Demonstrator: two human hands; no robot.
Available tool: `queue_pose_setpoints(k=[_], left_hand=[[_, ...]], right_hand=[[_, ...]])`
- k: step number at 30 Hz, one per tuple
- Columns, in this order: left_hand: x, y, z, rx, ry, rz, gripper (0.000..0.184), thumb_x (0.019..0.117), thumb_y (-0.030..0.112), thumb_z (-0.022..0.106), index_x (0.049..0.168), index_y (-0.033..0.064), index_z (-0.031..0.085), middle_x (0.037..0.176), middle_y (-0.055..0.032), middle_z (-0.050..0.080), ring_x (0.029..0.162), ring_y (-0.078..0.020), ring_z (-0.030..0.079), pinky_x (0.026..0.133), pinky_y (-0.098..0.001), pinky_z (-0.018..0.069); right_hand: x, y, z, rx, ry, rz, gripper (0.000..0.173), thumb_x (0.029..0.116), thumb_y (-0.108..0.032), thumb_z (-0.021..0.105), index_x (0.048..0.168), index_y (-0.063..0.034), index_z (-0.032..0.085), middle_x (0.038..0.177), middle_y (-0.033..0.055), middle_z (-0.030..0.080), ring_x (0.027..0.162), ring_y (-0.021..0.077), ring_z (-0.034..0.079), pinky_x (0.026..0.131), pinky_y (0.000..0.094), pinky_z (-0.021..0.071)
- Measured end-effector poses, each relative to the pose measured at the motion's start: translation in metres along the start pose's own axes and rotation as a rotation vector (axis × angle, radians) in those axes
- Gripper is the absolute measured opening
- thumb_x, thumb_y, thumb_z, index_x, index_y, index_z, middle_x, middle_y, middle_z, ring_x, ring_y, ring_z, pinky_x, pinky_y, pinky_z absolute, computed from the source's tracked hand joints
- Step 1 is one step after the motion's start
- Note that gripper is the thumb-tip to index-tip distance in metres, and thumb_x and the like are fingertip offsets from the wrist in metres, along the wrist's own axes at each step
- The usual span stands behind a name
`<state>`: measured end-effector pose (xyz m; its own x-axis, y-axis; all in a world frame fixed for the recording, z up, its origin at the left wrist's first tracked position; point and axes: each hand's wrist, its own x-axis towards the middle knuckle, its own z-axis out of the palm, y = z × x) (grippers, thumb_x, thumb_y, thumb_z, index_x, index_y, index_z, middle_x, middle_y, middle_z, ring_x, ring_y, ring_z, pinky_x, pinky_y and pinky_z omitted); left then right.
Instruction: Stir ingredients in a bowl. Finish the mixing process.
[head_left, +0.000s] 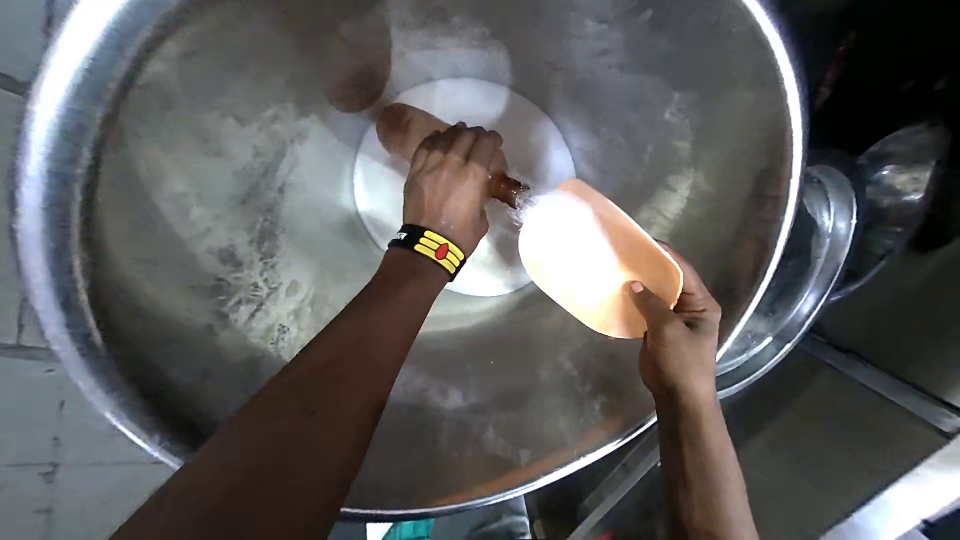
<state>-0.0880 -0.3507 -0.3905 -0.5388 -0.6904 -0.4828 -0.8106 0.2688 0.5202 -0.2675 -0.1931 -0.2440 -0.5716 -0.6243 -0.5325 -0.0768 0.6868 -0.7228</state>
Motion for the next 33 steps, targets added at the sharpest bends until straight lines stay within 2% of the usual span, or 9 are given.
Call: queue_pose_setpoints(k=[4, 8, 11, 17, 23, 27, 29, 31, 33], left_hand=[[-0.001, 0.001, 0.001, 0.012, 0.008, 0.013, 0.082, 0.0709, -0.006, 0.078, 0.146, 0.0105, 0.051, 0.151, -0.0145, 0.053, 0.146, -0.0365, 0.041, 0.122, -0.0544, 0.0280], [-0.002, 0.001, 0.000, 0.010, 0.016, 0.009, 0.079, 0.0712, -0.007, 0.075, 0.145, 0.0109, 0.052, 0.150, -0.0143, 0.053, 0.146, -0.0366, 0.041, 0.122, -0.0543, 0.0280], [-0.004, 0.002, 0.000, 0.018, 0.006, 0.003, 0.082, 0.0701, -0.007, 0.077, 0.146, 0.0121, 0.051, 0.152, -0.0138, 0.051, 0.147, -0.0358, 0.040, 0.122, -0.0542, 0.0273], [-0.004, 0.005, 0.002, 0.041, 0.012, 0.015, 0.079, 0.0729, -0.007, 0.075, 0.145, 0.0118, 0.052, 0.151, -0.0142, 0.052, 0.146, -0.0362, 0.041, 0.122, -0.0549, 0.0277], [-0.003, 0.009, 0.007, 0.037, 0.019, 0.017, 0.082, 0.0696, -0.007, 0.077, 0.145, 0.0122, 0.052, 0.150, -0.0134, 0.053, 0.146, -0.0359, 0.042, 0.121, -0.0541, 0.0296], [-0.003, 0.010, 0.006, 0.018, -0.003, 0.022, 0.087, 0.0650, -0.006, 0.082, 0.145, 0.0099, 0.052, 0.150, -0.0148, 0.053, 0.145, -0.0368, 0.042, 0.121, -0.0552, 0.0291], [-0.002, 0.008, 0.004, 0.016, -0.015, 0.013, 0.088, 0.0657, -0.004, 0.083, 0.147, 0.0105, 0.051, 0.150, -0.0145, 0.053, 0.145, -0.0362, 0.043, 0.121, -0.0546, 0.0295], [-0.004, 0.005, 0.001, 0.003, -0.005, 0.002, 0.088, 0.0659, -0.004, 0.083, 0.147, 0.0109, 0.051, 0.150, -0.0144, 0.053, 0.143, -0.0363, 0.045, 0.120, -0.0546, 0.0314], [-0.007, 0.002, -0.002, 0.001, 0.026, 0.008, 0.086, 0.0664, -0.004, 0.082, 0.146, 0.0106, 0.052, 0.148, -0.0145, 0.055, 0.140, -0.0363, 0.048, 0.117, -0.0550, 0.0337]], right_hand=[[-0.004, -0.007, 0.004, -0.083, 0.028, -0.038, 0.046, 0.0979, 0.004, 0.055, 0.140, -0.0134, 0.063, 0.124, 0.0060, 0.070, 0.099, 0.0159, 0.072, 0.081, 0.0322, 0.0627], [-0.007, -0.011, 0.006, -0.190, 0.038, -0.103, 0.047, 0.0967, 0.003, 0.053, 0.140, -0.0129, 0.063, 0.131, 0.0047, 0.065, 0.103, 0.0153, 0.069, 0.082, 0.0318, 0.0618], [-0.009, -0.017, 0.006, -0.267, 0.065, -0.134, 0.048, 0.0966, 0.001, 0.053, 0.141, -0.0144, 0.063, 0.129, 0.0047, 0.063, 0.104, 0.0149, 0.067, 0.082, 0.0310, 0.0607], [-0.013, -0.037, 0.009, -0.515, 0.102, -0.276, 0.049, 0.0963, -0.002, 0.054, 0.142, -0.0168, 0.062, 0.128, 0.0033, 0.061, 0.106, 0.0084, 0.064, 0.082, 0.0230, 0.0569], [-0.020, -0.048, 0.018, -0.607, 0.139, -0.393, 0.054, 0.0918, 0.000, 0.051, 0.143, -0.0132, 0.061, 0.125, 0.0045, 0.058, 0.105, 0.0075, 0.060, 0.080, 0.0195, 0.0532], [-0.016, -0.053, 0.009, -0.683, 0.146, -0.375, 0.053, 0.0927, -0.002, 0.052, 0.143, -0.0167, 0.062, 0.124, 0.0046, 0.059, 0.102, 0.0064, 0.060, 0.078, 0.0190, 0.0528], [-0.003, -0.044, -0.001, -0.775, 0.160, -0.300, 0.053, 0.0919, -0.003, 0.052, 0.142, -0.0193, 0.063, 0.121, 0.0063, 0.061, 0.101, 0.0110, 0.061, 0.078, 0.0263, 0.0534], [0.020, -0.018, 0.006, -0.776, 0.204, -0.186, 0.050, 0.0886, 0.001, 0.055, 0.135, -0.0142, 0.068, 0.124, 0.0124, 0.068, 0.109, 0.0234, 0.065, 0.089, 0.0432, 0.0536], [0.047, 0.022, 0.033, -0.715, 0.232, -0.015, 0.050, 0.0894, 0.004, 0.057, 0.136, -0.0112, 0.066, 0.129, 0.0179, 0.067, 0.115, 0.0320, 0.066, 0.095, 0.0518, 0.0540]])
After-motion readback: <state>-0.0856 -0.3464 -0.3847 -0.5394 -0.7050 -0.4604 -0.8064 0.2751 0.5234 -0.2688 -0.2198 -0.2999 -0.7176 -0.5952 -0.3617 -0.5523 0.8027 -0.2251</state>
